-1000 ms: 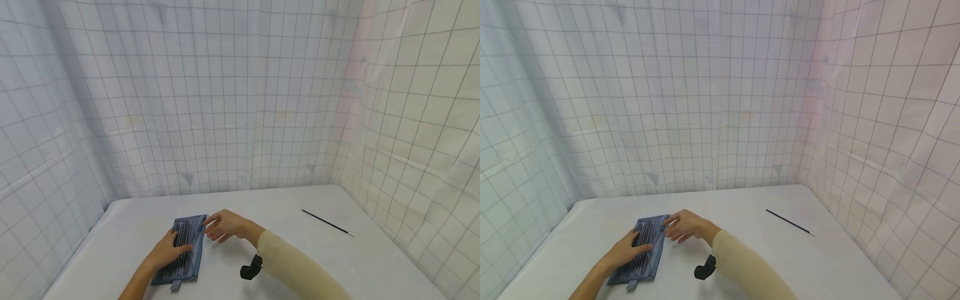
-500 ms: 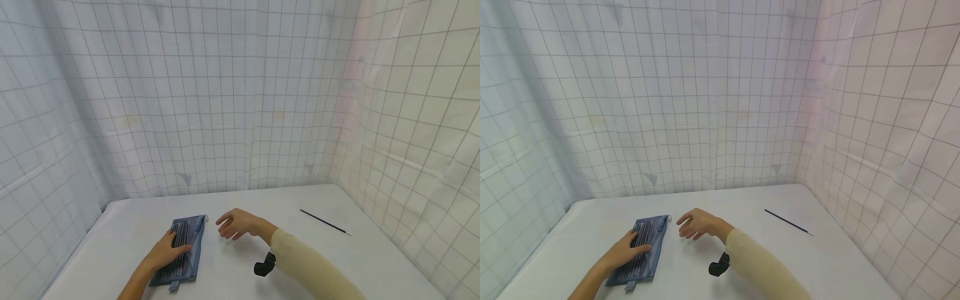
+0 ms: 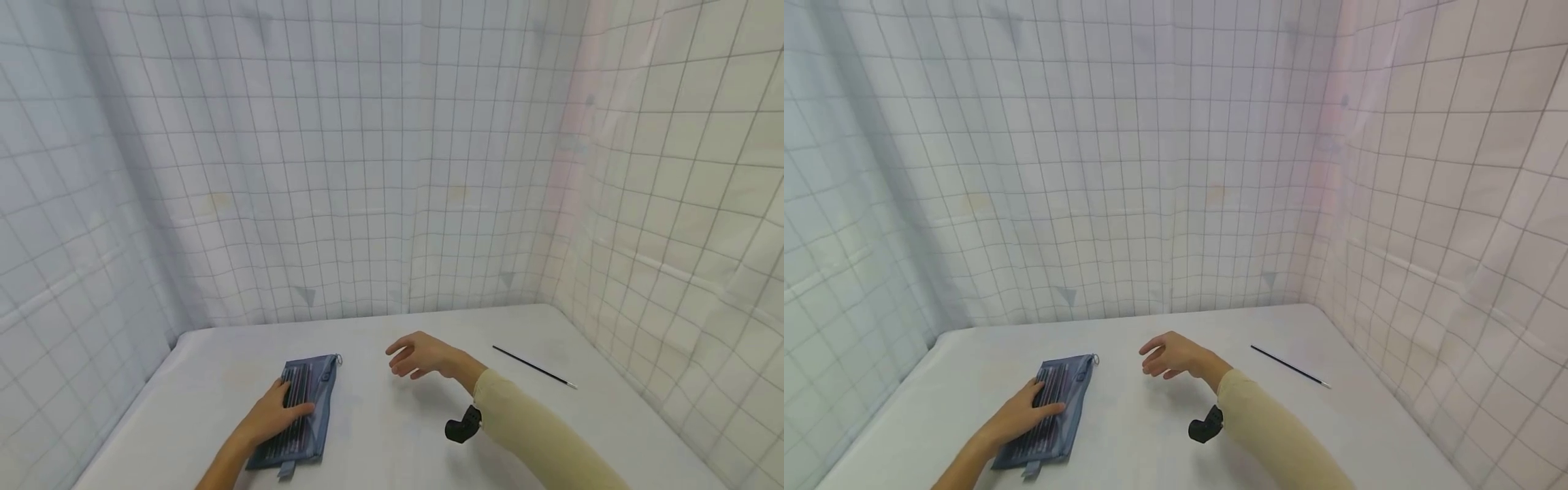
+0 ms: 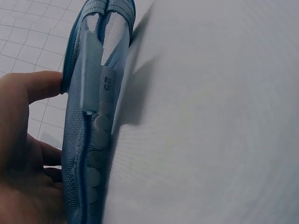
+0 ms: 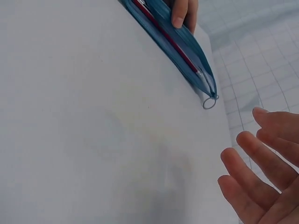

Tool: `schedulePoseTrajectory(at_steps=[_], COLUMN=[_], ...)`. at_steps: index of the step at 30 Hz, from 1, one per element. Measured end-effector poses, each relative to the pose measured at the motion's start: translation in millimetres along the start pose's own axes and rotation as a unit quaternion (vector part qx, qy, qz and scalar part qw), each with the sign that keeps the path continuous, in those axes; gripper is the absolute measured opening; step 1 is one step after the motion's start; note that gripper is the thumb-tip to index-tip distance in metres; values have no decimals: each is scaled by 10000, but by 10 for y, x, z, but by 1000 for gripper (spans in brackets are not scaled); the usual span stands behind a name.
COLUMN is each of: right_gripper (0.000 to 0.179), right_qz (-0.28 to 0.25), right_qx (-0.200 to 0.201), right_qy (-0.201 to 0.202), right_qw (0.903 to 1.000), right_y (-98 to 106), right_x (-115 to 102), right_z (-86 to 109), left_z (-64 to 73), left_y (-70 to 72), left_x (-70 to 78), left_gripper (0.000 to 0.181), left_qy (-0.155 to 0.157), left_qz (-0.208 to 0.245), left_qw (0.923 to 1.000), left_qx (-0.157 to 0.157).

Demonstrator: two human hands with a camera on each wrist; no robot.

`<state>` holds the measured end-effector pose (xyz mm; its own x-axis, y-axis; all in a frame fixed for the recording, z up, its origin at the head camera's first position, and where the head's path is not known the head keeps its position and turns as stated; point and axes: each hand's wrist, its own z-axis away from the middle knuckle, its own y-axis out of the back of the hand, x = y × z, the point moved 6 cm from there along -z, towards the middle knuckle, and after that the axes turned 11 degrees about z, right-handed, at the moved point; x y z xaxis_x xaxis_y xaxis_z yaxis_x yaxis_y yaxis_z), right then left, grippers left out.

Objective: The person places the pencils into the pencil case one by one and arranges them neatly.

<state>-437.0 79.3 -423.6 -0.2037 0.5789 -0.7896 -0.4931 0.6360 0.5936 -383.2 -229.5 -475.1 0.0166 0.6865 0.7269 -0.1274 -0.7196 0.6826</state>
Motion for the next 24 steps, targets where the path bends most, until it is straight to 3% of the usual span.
schedulePoseTrajectory(at_steps=[9,16,24], right_gripper=[43,43,42], right_qz=[610,644,985], right_qx=[399,721,836], right_qy=[-257,-624,-602], right_qw=[9970,9934,9898], right_y=[349,604,778], right_x=[250,538,765], right_z=[169,323,447], left_z=[8,2,25], left_y=[-7,-26,-12], left_x=[-5,-33,0], left_gripper=[104,105,103], left_qy=[87,130,98], left_qz=[24,166,110], left_qw=[10000,9998,9999], left_qx=[24,-20,29])
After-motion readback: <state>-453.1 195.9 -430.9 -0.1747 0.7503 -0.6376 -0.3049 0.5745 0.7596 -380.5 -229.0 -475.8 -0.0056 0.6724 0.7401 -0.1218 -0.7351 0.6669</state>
